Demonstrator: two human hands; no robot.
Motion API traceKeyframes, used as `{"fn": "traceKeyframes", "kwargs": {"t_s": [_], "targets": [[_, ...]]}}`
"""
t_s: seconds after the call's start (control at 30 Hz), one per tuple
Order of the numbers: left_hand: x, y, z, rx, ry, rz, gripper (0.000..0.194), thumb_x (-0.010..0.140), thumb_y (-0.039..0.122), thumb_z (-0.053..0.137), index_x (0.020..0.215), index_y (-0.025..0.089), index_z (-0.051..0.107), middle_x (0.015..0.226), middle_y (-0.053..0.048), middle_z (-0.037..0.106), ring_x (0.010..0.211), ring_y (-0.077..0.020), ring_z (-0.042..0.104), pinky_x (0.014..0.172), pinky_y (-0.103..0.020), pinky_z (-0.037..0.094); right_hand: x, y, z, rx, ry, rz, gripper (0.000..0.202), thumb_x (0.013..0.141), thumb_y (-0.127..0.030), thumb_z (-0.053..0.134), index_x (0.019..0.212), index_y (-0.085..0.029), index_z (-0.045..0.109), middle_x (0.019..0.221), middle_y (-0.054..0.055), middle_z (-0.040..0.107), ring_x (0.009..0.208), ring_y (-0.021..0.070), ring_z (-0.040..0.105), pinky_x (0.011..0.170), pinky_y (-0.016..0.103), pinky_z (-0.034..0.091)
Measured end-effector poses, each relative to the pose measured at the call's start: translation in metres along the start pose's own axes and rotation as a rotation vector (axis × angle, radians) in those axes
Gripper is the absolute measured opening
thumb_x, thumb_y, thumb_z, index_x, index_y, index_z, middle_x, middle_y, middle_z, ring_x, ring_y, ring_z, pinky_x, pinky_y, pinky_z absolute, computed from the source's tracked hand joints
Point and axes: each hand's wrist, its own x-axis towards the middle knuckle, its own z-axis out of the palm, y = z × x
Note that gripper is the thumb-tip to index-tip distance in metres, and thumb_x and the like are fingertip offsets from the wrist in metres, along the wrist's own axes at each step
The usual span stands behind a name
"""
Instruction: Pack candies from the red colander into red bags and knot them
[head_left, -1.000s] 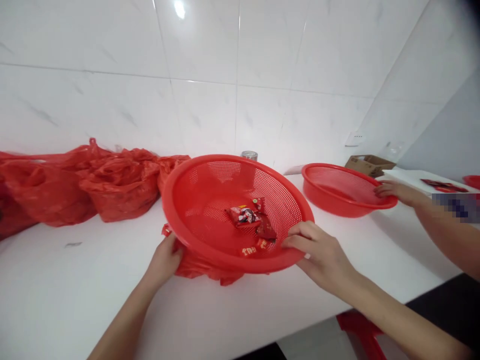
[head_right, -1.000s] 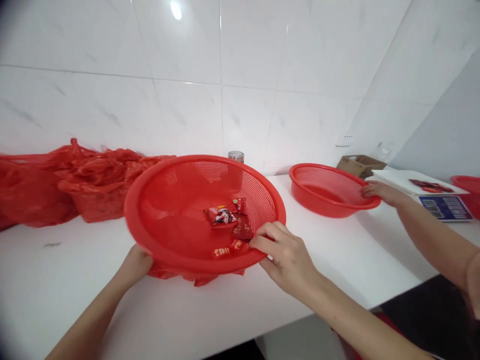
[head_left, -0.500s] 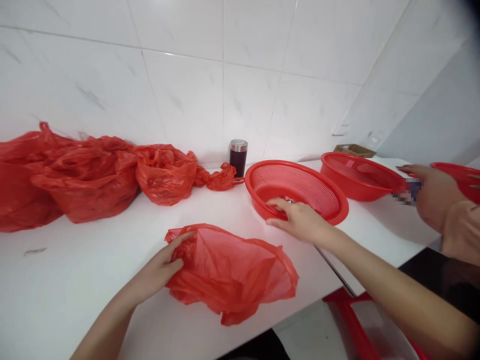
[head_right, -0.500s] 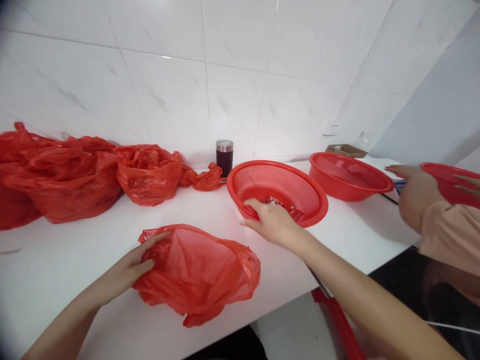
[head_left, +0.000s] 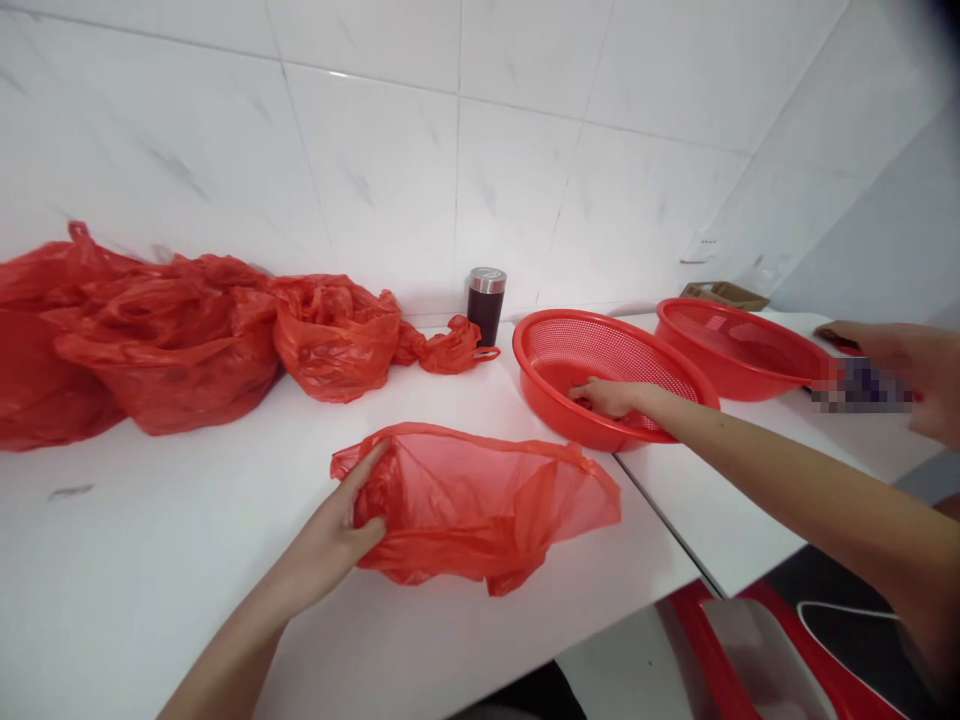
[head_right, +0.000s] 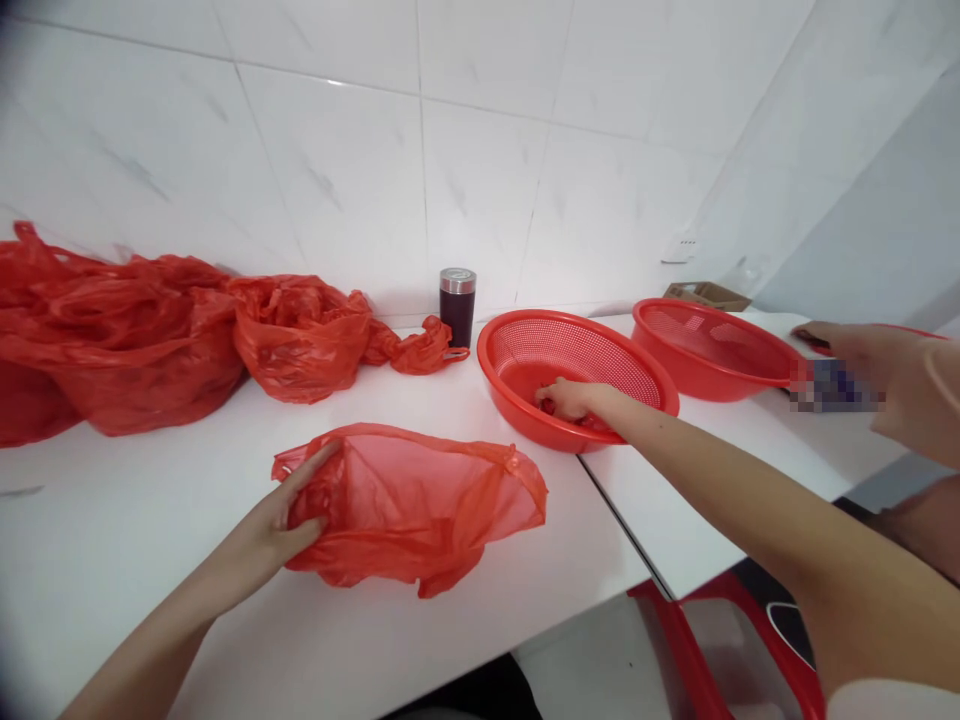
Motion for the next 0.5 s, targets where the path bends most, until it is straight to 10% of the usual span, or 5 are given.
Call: {"fn": "traceKeyframes", "kwargs": {"t_s": [0.3,0.43,0.5], "targets": [[0.004,-0.01,0.01,-0.044,0.017,-0.015,0.081,0.076,0.024,0.049,0.152,0.019,0.02,0.097,-0.005,0.065,0.064,-0.0158,0.057,0.06,-0.028,0.049,0.005,0.008,-0.033,0.367,0.151,-0.044,0.017,0.077,-0.031,0.063,0.086,-0.019,0.056,0.092,0.006,0.067,0.084,0.0197,0.065,0.07,0.03,0.053],[0.004,-0.009,0.013,-0.046,0.058,0.001,0.083,0.074,0.022,0.049,0.152,0.019,0.021,0.136,-0.011,0.052,0.077,-0.0174,0.062,0.065,-0.029,0.052,-0.026,-0.05,-0.052,0.784,0.275,-0.185,0.032,0.076,-0.038,0.07,0.1,-0.024,0.053,0.097,0.002,0.066,0.077,0.0176,0.067,0.066,0.032,0.057],[0.004,-0.008,0.015,-0.044,0.05,0.002,0.085,0.074,0.02,0.048,0.153,0.02,0.018,0.135,-0.011,0.053,0.073,-0.0163,0.062,0.061,-0.028,0.051,-0.045,-0.097,-0.045,0.913,0.143,-0.311,0.029,0.076,-0.037,0.072,0.096,-0.026,0.054,0.093,-0.001,0.066,0.071,0.0165,0.067,0.062,0.032,0.058]]}}
